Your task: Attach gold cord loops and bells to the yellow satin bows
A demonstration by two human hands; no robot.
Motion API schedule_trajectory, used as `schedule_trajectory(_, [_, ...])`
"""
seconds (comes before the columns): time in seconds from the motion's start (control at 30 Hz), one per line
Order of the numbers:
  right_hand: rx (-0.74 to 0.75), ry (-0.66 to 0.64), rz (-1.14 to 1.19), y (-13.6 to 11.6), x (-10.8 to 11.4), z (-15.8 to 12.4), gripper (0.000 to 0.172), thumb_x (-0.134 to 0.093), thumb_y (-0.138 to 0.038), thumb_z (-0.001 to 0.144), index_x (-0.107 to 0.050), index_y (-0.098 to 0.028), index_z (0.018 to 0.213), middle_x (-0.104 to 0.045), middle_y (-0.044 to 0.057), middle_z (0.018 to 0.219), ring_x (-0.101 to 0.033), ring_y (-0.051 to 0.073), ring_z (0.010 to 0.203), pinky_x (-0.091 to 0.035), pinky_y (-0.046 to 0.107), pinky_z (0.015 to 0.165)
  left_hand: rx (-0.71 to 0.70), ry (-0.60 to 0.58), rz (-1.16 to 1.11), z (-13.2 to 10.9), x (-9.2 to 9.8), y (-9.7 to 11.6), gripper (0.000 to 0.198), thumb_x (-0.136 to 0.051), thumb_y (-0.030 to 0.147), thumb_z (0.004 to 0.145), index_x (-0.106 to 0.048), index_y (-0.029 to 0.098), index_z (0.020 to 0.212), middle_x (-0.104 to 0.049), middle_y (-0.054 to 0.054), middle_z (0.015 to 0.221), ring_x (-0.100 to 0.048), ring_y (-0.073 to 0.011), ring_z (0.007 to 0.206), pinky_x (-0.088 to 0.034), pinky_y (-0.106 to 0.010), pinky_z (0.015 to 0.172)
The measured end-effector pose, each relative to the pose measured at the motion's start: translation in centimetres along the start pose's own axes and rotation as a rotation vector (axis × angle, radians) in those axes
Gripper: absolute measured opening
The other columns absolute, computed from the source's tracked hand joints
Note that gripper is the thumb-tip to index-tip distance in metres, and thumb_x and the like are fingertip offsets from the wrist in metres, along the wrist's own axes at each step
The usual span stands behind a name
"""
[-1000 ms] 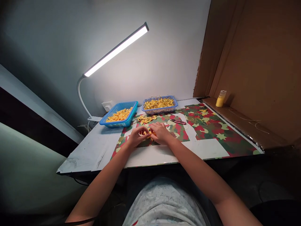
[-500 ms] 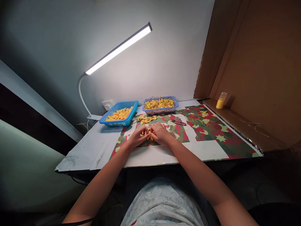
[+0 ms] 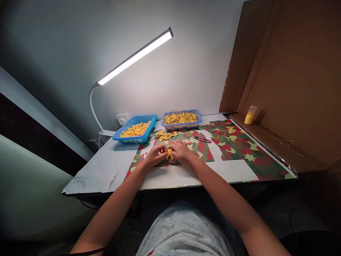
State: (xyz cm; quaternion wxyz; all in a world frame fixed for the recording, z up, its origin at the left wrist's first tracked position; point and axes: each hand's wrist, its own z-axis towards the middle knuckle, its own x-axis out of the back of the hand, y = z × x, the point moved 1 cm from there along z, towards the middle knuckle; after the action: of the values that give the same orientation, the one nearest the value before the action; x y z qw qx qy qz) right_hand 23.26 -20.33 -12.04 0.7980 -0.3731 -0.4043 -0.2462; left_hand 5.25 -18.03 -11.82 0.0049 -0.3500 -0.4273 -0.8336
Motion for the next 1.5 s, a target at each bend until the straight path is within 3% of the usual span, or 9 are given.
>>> schedule_trajectory(0.6, [-0.003,0.017,0.017,-0.2,0.2,0.1,0.008,-0.039,-0.016,0.081,-0.044,-0.02,0.075,-0.054,0.006,0.089,-0.044,0.022,0.089,-0.037,0.037,0.085,0.058,-0.008,0.044,0.4,-0.2,-1.2,0.017,-0.052,0.03,0.08,-0.051,0.018,0.068,-0.053,0.002,0.064,-0.048,-0.0126,0.061,-0.041,-0.024,0.058])
schedule_trajectory(0.67, [-0.026,0.023,0.008,-0.2,0.3,0.0,0.008,-0.039,-0.016,0.082,-0.044,-0.02,0.077,-0.055,0.006,0.09,-0.044,0.022,0.09,-0.037,0.037,0.084,0.062,0.017,0.094,0.6,0.0,-1.5,0.016,-0.052,0.031,0.082,-0.053,0.018,0.072,-0.06,-0.001,0.074,-0.055,-0.0162,0.072,-0.047,-0.028,0.069])
schedule_trajectory(0.73, [-0.066,0.036,-0.005,-0.2,0.4,-0.1,0.009,-0.039,-0.016,0.083,-0.045,-0.02,0.079,-0.056,0.006,0.092,-0.044,0.022,0.091,-0.037,0.038,0.083,0.076,0.066,0.159,0.8,0.4,-2.0,0.014,-0.054,0.032,0.082,-0.057,0.019,0.079,-0.065,-0.007,0.099,-0.058,-0.0226,0.097,-0.047,-0.038,0.088])
schedule_trajectory(0.83, [-0.143,0.064,-0.024,-0.1,0.5,-0.2,0.009,-0.039,-0.016,0.085,-0.045,-0.02,0.079,-0.057,0.007,0.095,-0.044,0.024,0.092,-0.036,0.039,0.083,0.142,0.139,0.256,1.2,0.9,-3.2,0.019,-0.06,0.035,0.08,-0.062,0.018,0.089,-0.054,-0.015,0.132,-0.043,-0.0318,0.129,-0.031,-0.051,0.109])
schedule_trajectory(0.93, [-0.207,0.107,-0.026,0.0,0.5,-0.2,0.008,-0.041,-0.02,0.088,-0.046,-0.02,0.081,-0.057,0.009,0.098,-0.045,0.025,0.096,-0.036,0.042,0.085,0.229,0.166,0.297,1.4,0.9,-4.2,0.026,-0.065,0.037,0.077,-0.064,0.018,0.095,-0.054,-0.017,0.136,-0.037,-0.0361,0.135,-0.022,-0.056,0.113])
schedule_trajectory(1.07, [-0.25,0.163,0.005,0.3,0.4,-0.1,0.007,-0.044,-0.025,0.089,-0.05,-0.02,0.087,-0.057,0.009,0.103,-0.045,0.026,0.099,-0.036,0.043,0.088,0.283,0.208,0.258,1.5,0.7,-4.5,0.032,-0.069,0.037,0.074,-0.067,0.015,0.097,-0.06,-0.02,0.128,-0.041,-0.0395,0.134,-0.019,-0.059,0.113])
schedule_trajectory(1.27, [-0.241,0.24,0.133,0.3,0.6,-0.1,0.011,-0.05,-0.029,0.086,-0.055,-0.02,0.09,-0.059,0.01,0.104,-0.047,0.028,0.102,-0.037,0.046,0.092,0.25,0.296,0.005,1.4,1.4,-3.2,0.041,-0.067,0.041,0.076,-0.068,0.016,0.109,-0.062,-0.016,0.129,-0.049,-0.034,0.128,-0.035,-0.051,0.108])
schedule_trajectory(1.37, [-0.221,0.291,0.256,0.2,0.7,0.0,0.019,-0.052,-0.031,0.086,-0.055,-0.019,0.1,-0.06,0.011,0.108,-0.05,0.026,0.104,-0.039,0.045,0.094,0.22,0.222,-0.208,1.1,1.4,-2.5,0.046,-0.062,0.047,0.08,-0.068,0.018,0.115,-0.067,-0.014,0.122,-0.061,-0.0298,0.114,-0.049,-0.043,0.093])
schedule_trajectory(1.5, [-0.196,0.306,0.467,0.1,0.2,0.1,0.024,-0.051,-0.037,0.088,-0.051,-0.021,0.106,-0.063,0.007,0.102,-0.06,0.02,0.093,-0.05,0.036,0.082,0.207,0.084,-0.415,0.9,0.8,-2.0,0.047,-0.071,0.049,0.074,-0.072,0.016,0.107,-0.073,-0.014,0.107,-0.068,-0.0271,0.098,-0.053,-0.035,0.078])
